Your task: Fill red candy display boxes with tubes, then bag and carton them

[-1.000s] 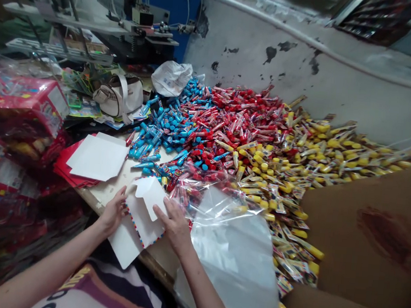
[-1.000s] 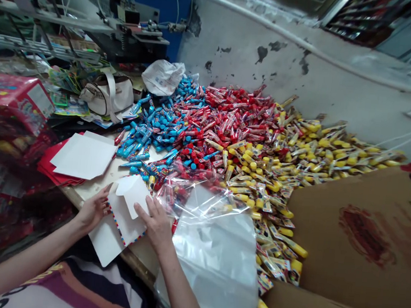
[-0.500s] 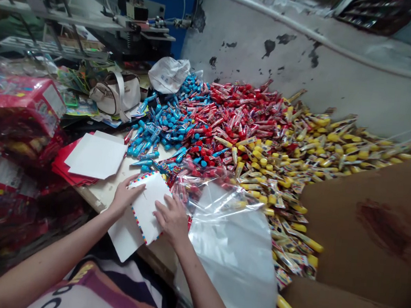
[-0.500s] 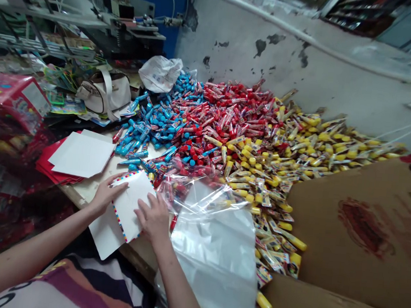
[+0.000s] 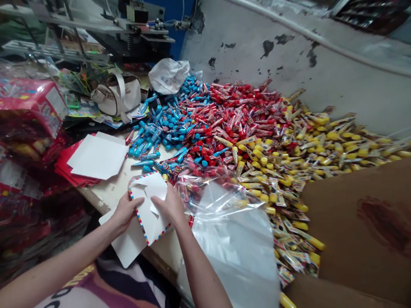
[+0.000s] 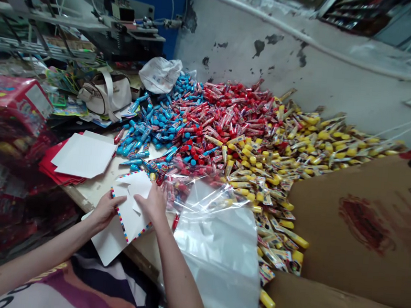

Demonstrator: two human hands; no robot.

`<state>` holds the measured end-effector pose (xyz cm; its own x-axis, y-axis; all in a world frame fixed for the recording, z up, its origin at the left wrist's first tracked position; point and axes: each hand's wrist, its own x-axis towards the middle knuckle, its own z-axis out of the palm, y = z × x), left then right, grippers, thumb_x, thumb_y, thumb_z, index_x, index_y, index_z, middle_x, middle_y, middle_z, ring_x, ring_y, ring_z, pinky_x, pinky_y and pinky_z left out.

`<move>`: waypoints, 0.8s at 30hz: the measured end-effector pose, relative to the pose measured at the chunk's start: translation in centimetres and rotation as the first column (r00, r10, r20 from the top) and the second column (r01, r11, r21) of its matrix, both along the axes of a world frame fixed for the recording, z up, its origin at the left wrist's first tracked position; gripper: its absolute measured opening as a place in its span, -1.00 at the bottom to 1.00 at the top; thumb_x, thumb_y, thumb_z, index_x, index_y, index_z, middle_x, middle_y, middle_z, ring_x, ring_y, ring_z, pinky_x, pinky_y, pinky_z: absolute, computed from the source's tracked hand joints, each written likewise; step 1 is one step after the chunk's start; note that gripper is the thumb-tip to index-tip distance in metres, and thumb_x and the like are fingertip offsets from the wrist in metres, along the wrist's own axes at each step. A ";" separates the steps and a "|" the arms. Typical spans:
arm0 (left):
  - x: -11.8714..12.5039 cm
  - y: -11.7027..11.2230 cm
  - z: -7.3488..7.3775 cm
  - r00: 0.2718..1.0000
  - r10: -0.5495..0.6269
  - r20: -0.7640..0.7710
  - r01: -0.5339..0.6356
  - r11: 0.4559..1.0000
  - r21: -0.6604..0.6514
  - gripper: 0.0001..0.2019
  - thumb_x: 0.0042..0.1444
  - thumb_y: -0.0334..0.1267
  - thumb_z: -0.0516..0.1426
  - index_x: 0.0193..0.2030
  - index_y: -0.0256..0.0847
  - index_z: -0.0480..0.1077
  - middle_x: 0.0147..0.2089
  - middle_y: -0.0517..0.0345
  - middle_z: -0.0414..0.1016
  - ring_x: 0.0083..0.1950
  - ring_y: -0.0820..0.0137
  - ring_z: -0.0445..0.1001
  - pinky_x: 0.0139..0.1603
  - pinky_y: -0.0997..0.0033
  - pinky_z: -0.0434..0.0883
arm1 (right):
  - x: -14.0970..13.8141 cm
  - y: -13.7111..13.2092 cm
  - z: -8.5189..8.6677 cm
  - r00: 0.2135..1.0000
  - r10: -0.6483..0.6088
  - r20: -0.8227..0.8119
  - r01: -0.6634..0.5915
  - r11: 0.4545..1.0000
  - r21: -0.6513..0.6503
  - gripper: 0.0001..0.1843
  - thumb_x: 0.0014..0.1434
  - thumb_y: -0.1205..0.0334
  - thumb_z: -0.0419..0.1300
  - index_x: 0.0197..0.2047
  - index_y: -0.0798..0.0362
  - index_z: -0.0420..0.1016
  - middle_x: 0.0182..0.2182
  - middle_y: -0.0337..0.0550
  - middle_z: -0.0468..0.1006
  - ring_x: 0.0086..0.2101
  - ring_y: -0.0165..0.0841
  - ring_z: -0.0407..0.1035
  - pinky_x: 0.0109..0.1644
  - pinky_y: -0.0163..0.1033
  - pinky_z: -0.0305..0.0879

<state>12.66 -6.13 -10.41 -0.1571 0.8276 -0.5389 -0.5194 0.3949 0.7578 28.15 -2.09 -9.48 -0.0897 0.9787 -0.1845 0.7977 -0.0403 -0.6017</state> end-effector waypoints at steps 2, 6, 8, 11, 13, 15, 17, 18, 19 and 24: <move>-0.7 0.3 0.2 0.999 0.037 -0.010 -0.037 0.999 -0.006 -0.44 -0.22 -0.41 0.30 0.02 -0.22 0.39 -0.17 0.08 0.58 -0.31 0.32 0.55 -0.39 0.44 0.47 | -0.3 -0.4 -0.2 0.997 -0.033 0.073 0.030 0.999 0.036 -0.33 0.01 0.04 0.29 0.17 0.08 0.28 -0.02 0.05 0.48 0.00 -0.10 0.35 0.03 -0.08 0.21; -1.8 0.3 0.3 0.996 0.022 0.090 -0.020 1.000 -0.018 -0.40 -0.19 -0.43 0.32 0.08 -0.19 0.37 -0.18 0.11 0.59 -0.30 0.35 0.55 -0.34 0.45 0.50 | -0.6 -1.1 -0.8 0.985 -0.066 0.161 0.050 0.994 0.099 -0.26 0.03 0.05 0.29 0.23 0.12 0.21 0.03 0.13 0.44 0.07 -0.05 0.30 0.08 -0.02 0.18; -1.9 0.1 0.3 0.988 -0.009 0.156 0.011 1.000 -0.010 -0.38 -0.17 -0.41 0.32 0.11 -0.17 0.35 -0.15 0.09 0.59 -0.25 0.32 0.56 -0.28 0.42 0.51 | -0.5 -1.3 -0.9 0.985 -0.068 0.156 0.051 0.993 0.106 -0.26 0.02 0.04 0.30 0.22 0.11 0.22 0.03 0.12 0.44 0.08 -0.05 0.29 0.08 -0.03 0.18; -1.9 -0.3 0.3 0.980 -0.040 0.193 0.038 0.999 0.011 -0.35 -0.15 -0.39 0.32 0.14 -0.13 0.32 -0.10 0.08 0.58 -0.17 0.28 0.57 -0.22 0.38 0.52 | -0.3 -1.3 -0.6 0.988 -0.077 0.132 0.063 0.992 0.107 -0.30 0.01 0.03 0.31 0.17 0.08 0.25 0.02 0.08 0.45 0.07 -0.06 0.30 0.07 -0.04 0.19; -1.8 -0.4 0.4 0.982 -0.049 0.183 0.045 0.999 0.028 -0.34 -0.16 -0.38 0.33 0.15 -0.12 0.31 -0.09 0.10 0.58 -0.13 0.28 0.56 -0.18 0.39 0.51 | -0.2 -1.2 -0.3 0.990 -0.085 0.110 0.076 0.993 0.088 -0.33 0.00 0.02 0.31 0.14 0.06 0.28 0.00 0.06 0.46 0.05 -0.06 0.32 0.05 -0.05 0.20; -1.6 -0.3 0.5 0.984 -0.053 0.170 0.045 0.998 0.053 -0.33 -0.17 -0.38 0.34 0.15 -0.11 0.30 -0.09 0.12 0.58 -0.09 0.28 0.55 -0.14 0.39 0.51 | -0.2 -1.0 0.2 0.992 -0.095 0.083 0.091 0.995 0.048 -0.35 -0.01 -0.02 0.31 0.10 0.05 0.29 -0.01 0.05 0.47 0.03 -0.06 0.33 0.03 -0.05 0.21; -1.3 -0.2 0.8 0.986 -0.048 0.161 0.035 0.996 0.079 -0.31 -0.20 -0.39 0.34 0.15 -0.10 0.30 -0.09 0.14 0.57 -0.06 0.27 0.54 -0.09 0.38 0.50 | -0.5 -0.9 0.5 0.991 -0.113 0.068 0.113 0.994 0.008 -0.34 -0.03 -0.09 0.30 0.07 0.07 0.31 0.00 0.09 0.46 0.03 -0.03 0.33 0.02 -0.04 0.21; -1.1 -0.2 1.0 0.988 -0.039 0.151 0.026 0.996 0.085 -0.30 -0.21 -0.39 0.34 0.15 -0.09 0.29 -0.09 0.14 0.57 -0.07 0.27 0.54 -0.09 0.37 0.49 | -0.7 -0.8 0.6 0.989 -0.128 0.072 0.128 0.992 -0.002 -0.32 -0.04 -0.13 0.30 0.05 0.09 0.31 0.00 0.12 0.46 0.04 0.00 0.32 0.03 -0.02 0.21; -1.0 -0.1 1.2 0.990 -0.026 0.137 0.014 0.996 0.089 -0.29 -0.22 -0.39 0.34 0.15 -0.09 0.29 -0.09 0.14 0.57 -0.08 0.27 0.54 -0.09 0.37 0.49 | -1.0 -0.8 0.7 0.986 -0.143 0.083 0.143 0.990 -0.001 -0.30 -0.05 -0.16 0.30 0.04 0.12 0.31 0.01 0.16 0.45 0.05 0.03 0.31 0.04 0.01 0.20; -0.3 -0.1 2.0 0.999 0.026 0.043 -0.030 0.997 0.077 -0.28 -0.26 -0.39 0.33 0.13 -0.11 0.28 -0.08 0.15 0.55 -0.17 0.30 0.55 -0.20 0.40 0.50 | -2.8 -1.3 0.2 0.960 -0.220 0.173 0.201 0.972 0.123 -0.27 -0.04 -0.17 0.30 0.03 0.20 0.30 -0.02 0.26 0.45 0.07 0.08 0.26 0.11 0.07 0.12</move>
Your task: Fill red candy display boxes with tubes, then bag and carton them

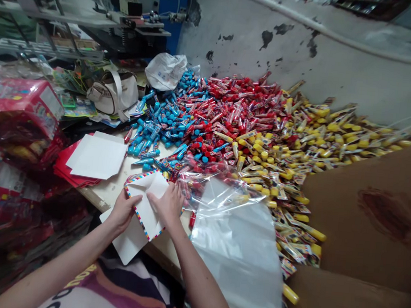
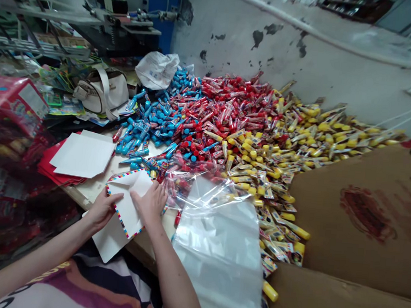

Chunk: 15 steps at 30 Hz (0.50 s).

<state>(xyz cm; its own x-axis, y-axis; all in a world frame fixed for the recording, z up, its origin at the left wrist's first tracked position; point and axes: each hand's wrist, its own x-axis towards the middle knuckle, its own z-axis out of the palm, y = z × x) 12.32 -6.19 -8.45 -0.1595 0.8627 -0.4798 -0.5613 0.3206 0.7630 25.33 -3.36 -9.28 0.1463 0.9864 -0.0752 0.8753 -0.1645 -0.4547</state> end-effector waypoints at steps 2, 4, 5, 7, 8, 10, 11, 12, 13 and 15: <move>0.0 -0.2 0.0 1.000 0.009 -0.029 -0.009 1.000 -0.003 -0.31 -0.27 -0.38 0.34 0.10 -0.12 0.30 -0.09 0.15 0.54 -0.19 0.32 0.54 -0.24 0.43 0.50 | -0.5 -0.3 -0.4 0.999 -0.013 0.050 0.011 0.998 0.055 -0.30 -0.02 -0.15 0.30 0.02 0.20 0.30 -0.03 0.27 0.44 0.07 0.07 0.26 0.11 0.06 0.11; -0.2 -0.4 -0.1 0.999 0.015 -0.038 -0.015 1.000 0.004 -0.34 -0.27 -0.36 0.35 0.07 -0.14 0.32 -0.11 0.15 0.54 -0.23 0.35 0.54 -0.27 0.45 0.49 | -0.7 -0.4 -0.7 0.997 -0.014 0.079 0.006 0.996 0.092 -0.32 -0.01 -0.14 0.30 0.02 0.19 0.30 -0.02 0.28 0.43 0.05 0.06 0.26 0.12 0.06 0.10; -0.3 -0.5 -0.2 0.999 0.013 -0.031 -0.013 1.000 0.004 -0.35 -0.27 -0.36 0.36 0.06 -0.15 0.33 -0.12 0.15 0.55 -0.24 0.36 0.54 -0.28 0.45 0.49 | -0.6 -0.4 -0.9 0.997 -0.014 0.081 0.006 0.995 0.097 -0.32 0.00 -0.13 0.30 0.02 0.20 0.30 -0.03 0.27 0.43 0.05 0.06 0.26 0.12 0.06 0.10; -0.5 -0.6 -0.4 1.000 -0.001 0.009 0.001 1.000 -0.008 -0.35 -0.27 -0.36 0.37 0.06 -0.16 0.34 -0.15 0.16 0.56 -0.24 0.36 0.54 -0.27 0.46 0.49 | -0.2 -0.3 -0.9 0.998 -0.010 0.055 0.005 0.997 0.079 -0.31 0.00 -0.11 0.31 0.03 0.21 0.30 -0.03 0.27 0.43 0.05 0.07 0.26 0.12 0.07 0.11; -0.5 -0.6 -0.6 0.999 -0.012 0.036 0.013 1.000 -0.013 -0.34 -0.26 -0.37 0.37 0.07 -0.15 0.34 -0.15 0.17 0.56 -0.23 0.36 0.55 -0.25 0.46 0.50 | 0.2 -0.1 -0.9 1.000 -0.001 0.021 0.000 0.998 0.057 -0.31 0.00 -0.09 0.31 0.05 0.22 0.31 -0.02 0.27 0.43 0.05 0.07 0.26 0.12 0.08 0.12; -0.6 -0.4 -0.9 0.996 -0.034 0.087 0.035 0.999 -0.016 -0.32 -0.23 -0.39 0.36 0.11 -0.14 0.32 -0.13 0.15 0.58 -0.19 0.33 0.56 -0.19 0.44 0.51 | 1.4 0.3 -0.9 0.992 0.039 -0.122 -0.039 0.999 0.001 -0.38 0.06 0.00 0.28 0.08 0.22 0.31 0.00 0.25 0.43 0.05 0.05 0.28 0.10 0.07 0.16; -0.7 -0.3 -1.0 0.994 -0.041 0.102 0.043 0.999 -0.014 -0.32 -0.21 -0.41 0.35 0.13 -0.14 0.31 -0.11 0.13 0.58 -0.18 0.31 0.57 -0.17 0.42 0.52 | 2.1 0.5 -0.9 0.975 0.070 -0.211 -0.076 0.997 -0.020 -0.45 0.09 0.06 0.24 0.08 0.20 0.32 0.01 0.21 0.44 0.04 0.01 0.30 0.09 0.05 0.19; -0.8 -0.1 -1.0 0.992 -0.048 0.113 0.050 0.999 -0.016 -0.33 -0.18 -0.43 0.33 0.15 -0.16 0.31 -0.11 0.11 0.59 -0.18 0.30 0.58 -0.14 0.39 0.53 | 2.8 0.7 -0.9 0.950 0.103 -0.294 -0.117 0.993 -0.031 -0.52 0.12 0.13 0.21 0.08 0.16 0.35 0.00 0.15 0.46 0.01 -0.05 0.33 0.08 0.02 0.22; -0.9 0.0 -1.0 0.990 -0.053 0.127 0.058 0.998 -0.035 -0.35 -0.16 -0.45 0.31 0.15 -0.19 0.31 -0.11 0.07 0.60 -0.19 0.28 0.59 -0.13 0.36 0.53 | 3.5 0.9 -0.9 0.922 0.133 -0.363 -0.156 0.987 -0.034 -0.59 0.14 0.20 0.18 0.06 0.11 0.38 -0.01 0.08 0.49 -0.01 -0.11 0.36 0.07 -0.02 0.24; -1.1 0.2 -0.8 0.984 -0.059 0.171 0.080 0.990 -0.119 -0.43 -0.08 -0.49 0.25 0.14 -0.28 0.32 -0.17 0.00 0.61 -0.23 0.24 0.60 -0.12 0.29 0.55 | 4.6 1.1 -1.2 0.878 0.178 -0.444 -0.209 0.978 -0.021 -0.63 0.12 0.29 0.16 0.03 0.03 0.43 -0.04 -0.07 0.54 -0.05 -0.21 0.40 0.08 -0.10 0.26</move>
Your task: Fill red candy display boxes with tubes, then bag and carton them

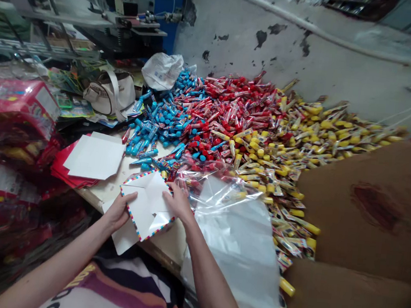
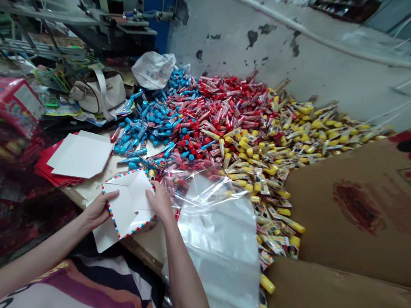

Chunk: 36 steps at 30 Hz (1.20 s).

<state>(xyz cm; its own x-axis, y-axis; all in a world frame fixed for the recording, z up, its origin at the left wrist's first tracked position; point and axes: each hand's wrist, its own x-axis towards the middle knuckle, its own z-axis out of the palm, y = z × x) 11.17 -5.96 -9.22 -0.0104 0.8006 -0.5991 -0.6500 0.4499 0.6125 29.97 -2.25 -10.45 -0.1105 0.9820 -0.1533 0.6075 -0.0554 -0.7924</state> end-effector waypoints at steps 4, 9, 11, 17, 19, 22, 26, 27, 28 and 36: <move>-0.3 0.2 0.6 0.992 -0.023 0.126 0.041 0.990 -0.138 -0.59 0.10 -0.52 0.10 0.13 -0.41 0.33 -0.26 -0.06 0.62 -0.29 0.24 0.62 -0.17 0.27 0.58 | 0.8 -0.4 -0.9 0.993 0.005 -0.115 -0.005 1.000 0.003 -0.58 0.13 0.29 0.12 0.08 -0.01 0.44 -0.03 -0.16 0.56 -0.08 -0.28 0.45 0.05 -0.17 0.33; -0.2 0.5 0.5 0.995 -0.013 0.096 0.027 0.988 -0.150 -0.66 0.16 -0.51 0.07 0.10 -0.42 0.35 -0.31 -0.04 0.62 -0.36 0.28 0.61 -0.24 0.33 0.59 | 0.7 -2.2 -1.6 0.980 -0.014 -0.199 0.015 1.000 0.005 -0.53 0.18 0.22 0.06 0.17 0.01 0.39 0.06 -0.13 0.51 0.02 -0.24 0.41 0.14 -0.08 0.28; 0.0 0.4 0.5 0.999 0.025 0.038 -0.021 0.993 -0.117 -0.68 0.16 -0.50 0.09 0.07 -0.38 0.37 -0.30 0.00 0.63 -0.37 0.31 0.61 -0.23 0.36 0.58 | 0.9 -3.2 -1.7 0.972 -0.006 -0.235 0.007 1.000 0.002 -0.43 0.14 0.19 0.12 0.24 0.02 0.30 0.15 -0.10 0.43 0.12 -0.20 0.32 0.22 -0.04 0.19; 0.7 -2.3 0.2 0.998 -0.041 -0.046 0.037 0.995 -0.096 -0.68 0.07 -0.42 0.22 0.00 -0.36 0.42 -0.24 -0.04 0.63 -0.36 0.28 0.60 -0.30 0.37 0.58 | 1.3 -6.0 -0.9 0.976 -0.087 -0.201 0.060 0.989 -0.134 -0.08 -0.01 0.15 0.28 0.37 0.03 0.03 0.22 0.01 0.33 0.15 -0.14 0.29 0.21 -0.02 0.20; 1.0 -3.3 0.1 0.995 -0.096 -0.041 0.092 0.992 -0.092 -0.61 0.01 -0.44 0.25 0.03 -0.35 0.41 -0.17 -0.08 0.62 -0.30 0.23 0.61 -0.24 0.31 0.58 | 0.9 -6.2 -0.5 0.982 -0.111 -0.151 0.089 0.986 -0.144 -0.13 -0.03 0.17 0.29 0.34 0.03 0.10 0.14 0.01 0.41 0.08 -0.14 0.35 0.16 -0.04 0.25; 1.2 -3.8 0.0 0.991 -0.114 -0.065 0.107 0.989 -0.099 -0.54 -0.05 -0.46 0.27 0.05 -0.37 0.39 -0.13 -0.11 0.61 -0.24 0.18 0.61 -0.21 0.27 0.58 | 0.0 -6.0 0.0 0.989 -0.142 -0.038 0.136 0.983 -0.121 -0.22 -0.06 0.22 0.29 0.25 0.02 0.21 0.02 -0.03 0.51 -0.02 -0.14 0.41 0.07 -0.06 0.31; 1.1 -3.4 0.0 0.989 -0.124 -0.077 0.115 0.987 -0.113 -0.51 -0.11 -0.45 0.31 0.03 -0.38 0.39 -0.12 -0.14 0.61 -0.20 0.13 0.61 -0.22 0.27 0.57 | -0.8 -5.8 0.2 0.982 -0.172 0.079 0.180 0.978 -0.109 -0.31 -0.05 0.23 0.29 0.19 0.04 0.26 -0.03 -0.01 0.52 -0.04 -0.10 0.41 0.02 -0.05 0.31; 1.1 -3.4 0.0 0.990 -0.124 -0.060 0.117 0.986 -0.116 -0.49 -0.13 -0.44 0.32 0.03 -0.38 0.39 -0.12 -0.13 0.61 -0.19 0.12 0.61 -0.20 0.26 0.57 | -0.7 -5.8 0.2 0.984 -0.161 0.073 0.168 0.979 -0.113 -0.31 -0.04 0.23 0.28 0.18 0.05 0.26 -0.03 -0.01 0.52 -0.04 -0.09 0.41 0.02 -0.04 0.31; 1.0 -3.3 -0.1 0.992 -0.124 -0.038 0.118 0.986 -0.121 -0.48 -0.14 -0.43 0.32 0.04 -0.36 0.39 -0.13 -0.12 0.61 -0.17 0.11 0.61 -0.18 0.24 0.56 | -0.6 -5.8 0.2 0.989 -0.138 0.042 0.142 0.983 -0.118 -0.32 -0.04 0.22 0.28 0.18 0.05 0.26 -0.03 -0.01 0.51 -0.04 -0.09 0.41 0.02 -0.04 0.31; 0.1 -2.9 -1.0 0.986 -0.161 0.046 0.166 0.978 -0.130 -0.45 -0.18 -0.36 0.35 0.03 -0.29 0.41 -0.10 -0.12 0.61 -0.02 0.02 0.56 -0.02 0.14 0.51 | 1.3 -6.5 -1.0 0.917 -0.002 -0.398 -0.056 0.989 -0.134 -0.32 0.08 0.15 0.24 0.26 -0.02 0.20 0.13 -0.08 0.41 0.08 -0.18 0.33 0.17 -0.03 0.23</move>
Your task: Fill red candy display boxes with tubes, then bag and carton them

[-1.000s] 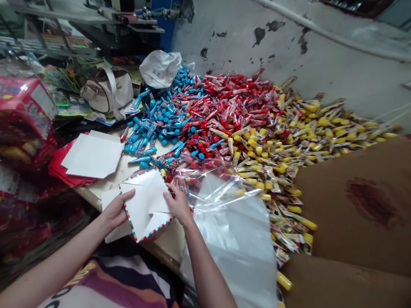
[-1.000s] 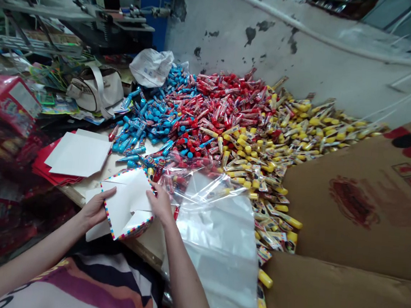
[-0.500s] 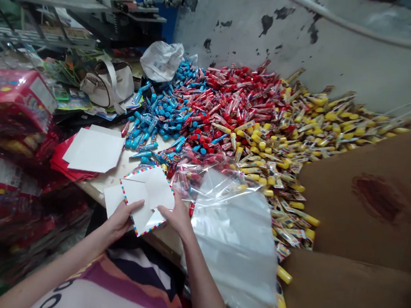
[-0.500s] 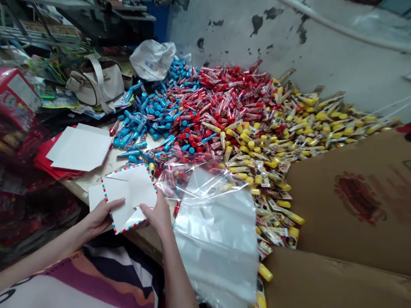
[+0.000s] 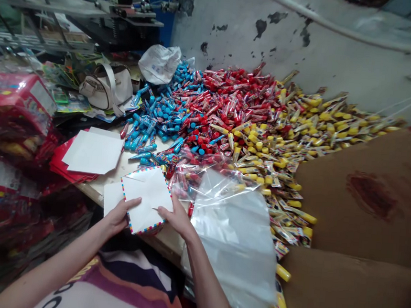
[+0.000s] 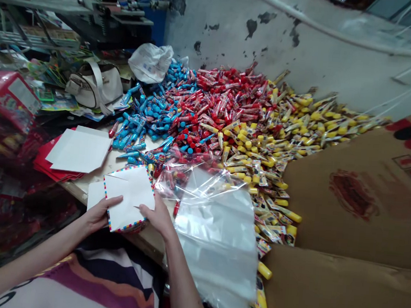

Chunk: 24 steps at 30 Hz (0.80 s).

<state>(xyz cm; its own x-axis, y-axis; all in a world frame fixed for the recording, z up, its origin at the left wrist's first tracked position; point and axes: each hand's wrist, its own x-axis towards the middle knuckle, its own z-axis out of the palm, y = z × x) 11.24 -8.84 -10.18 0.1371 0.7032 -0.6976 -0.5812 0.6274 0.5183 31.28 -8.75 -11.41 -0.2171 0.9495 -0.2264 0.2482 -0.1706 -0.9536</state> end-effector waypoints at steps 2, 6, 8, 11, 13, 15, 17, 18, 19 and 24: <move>0.0 0.0 -0.1 1.000 0.013 -0.008 -0.013 1.000 -0.020 -0.47 -0.19 -0.37 0.35 0.01 -0.31 0.41 -0.11 -0.11 0.61 -0.01 0.03 0.55 -0.01 0.15 0.51 | 0.0 -0.4 -0.3 0.999 0.013 -0.049 -0.013 1.000 0.004 -0.26 0.08 0.15 0.25 0.30 -0.03 0.14 0.19 -0.08 0.36 0.14 -0.18 0.27 0.23 -0.02 0.16; 0.4 0.0 1.1 1.000 -0.007 -0.018 0.006 1.000 -0.029 -0.47 -0.23 -0.37 0.34 -0.02 -0.34 0.42 -0.17 -0.10 0.62 -0.10 0.05 0.58 -0.12 0.21 0.54 | -0.3 -1.2 -0.4 0.992 0.016 -0.123 -0.020 0.999 -0.030 -0.21 0.12 0.09 0.24 0.36 -0.02 0.03 0.26 -0.07 0.27 0.20 -0.22 0.20 0.29 -0.04 0.09; 0.6 -0.2 2.8 0.996 -0.032 -0.080 0.036 0.998 0.047 -0.43 -0.26 -0.33 0.36 -0.01 -0.32 0.42 -0.17 -0.08 0.62 -0.15 0.07 0.60 -0.20 0.28 0.55 | -0.2 -1.6 -0.1 0.982 0.026 -0.189 -0.042 0.996 -0.084 -0.23 0.14 0.03 0.22 0.36 -0.04 0.04 0.27 -0.09 0.24 0.21 -0.23 0.19 0.28 -0.06 0.11; 0.5 -1.0 6.3 0.972 -0.054 -0.227 0.095 0.979 0.178 -0.38 -0.32 -0.25 0.39 -0.01 -0.30 0.44 -0.17 -0.05 0.62 -0.22 0.10 0.60 -0.29 0.34 0.55 | 1.0 -2.0 0.8 0.980 -0.015 -0.201 -0.001 0.997 -0.080 -0.36 0.20 -0.03 0.15 0.30 -0.06 0.19 0.23 -0.10 0.32 0.20 -0.23 0.21 0.25 -0.05 0.16; 0.0 -1.8 8.3 0.945 -0.057 -0.322 0.138 0.962 0.234 -0.40 -0.35 -0.19 0.41 -0.08 -0.28 0.47 -0.20 -0.05 0.62 -0.27 0.09 0.59 -0.32 0.31 0.55 | 2.4 -2.2 1.1 0.985 -0.150 -0.087 0.150 0.989 -0.010 -0.43 0.21 -0.03 0.12 0.24 -0.03 0.29 0.12 -0.05 0.44 0.11 -0.20 0.32 0.19 -0.02 0.23; -0.7 -2.3 9.6 0.899 -0.026 -0.438 0.179 0.933 0.311 -0.47 -0.33 -0.16 0.41 -0.14 -0.24 0.49 -0.22 -0.02 0.62 -0.26 0.08 0.58 -0.31 0.28 0.55 | 4.1 -1.9 1.2 0.920 -0.374 0.117 0.353 0.921 0.165 -0.47 0.19 0.00 0.14 0.19 0.02 0.35 0.02 0.00 0.50 0.02 -0.18 0.39 0.15 0.00 0.26; -1.3 -2.2 9.7 0.820 0.026 -0.572 0.269 0.865 0.424 -0.54 -0.28 -0.20 0.40 -0.14 -0.17 0.51 -0.18 0.01 0.62 -0.17 0.06 0.57 -0.20 0.28 0.54 | 6.1 -1.2 0.8 0.764 -0.559 0.323 0.421 0.810 0.407 -0.49 0.18 0.06 0.15 0.17 0.04 0.35 0.07 0.05 0.45 0.09 -0.13 0.30 0.21 0.07 0.16; -1.5 -1.8 9.3 0.762 0.038 -0.646 0.357 0.808 0.469 -0.55 -0.25 -0.25 0.38 -0.12 -0.13 0.52 -0.12 0.03 0.61 -0.09 0.04 0.55 -0.10 0.26 0.52 | 7.1 -0.7 0.6 0.682 -0.602 0.415 0.382 0.777 0.499 -0.48 0.18 0.09 0.16 0.19 0.03 0.33 0.13 0.08 0.38 0.17 -0.09 0.20 0.24 0.12 0.07; -1.6 -1.3 8.6 0.682 0.037 -0.730 0.476 0.736 0.481 -0.55 -0.21 -0.30 0.34 -0.07 -0.09 0.51 -0.05 0.05 0.59 -0.01 0.03 0.52 0.00 0.24 0.48 | 8.1 -0.2 0.3 0.610 -0.608 0.507 0.313 0.774 0.551 -0.47 0.16 0.13 0.18 0.21 0.01 0.31 0.20 0.09 0.30 0.24 -0.05 0.06 0.27 0.17 -0.02; -1.2 1.4 2.7 -0.066 0.041 -0.997 0.952 0.303 -0.051 -0.46 -0.04 -0.50 0.08 0.12 -0.08 0.41 0.17 -0.05 0.45 0.19 0.04 0.39 0.16 0.04 0.34 | 13.6 0.6 -0.5 0.344 -0.409 0.845 -0.005 0.899 0.437 -0.74 0.14 0.35 0.14 -0.11 -0.06 0.51 -0.08 -0.08 0.52 0.12 -0.14 0.21 0.25 0.11 -0.11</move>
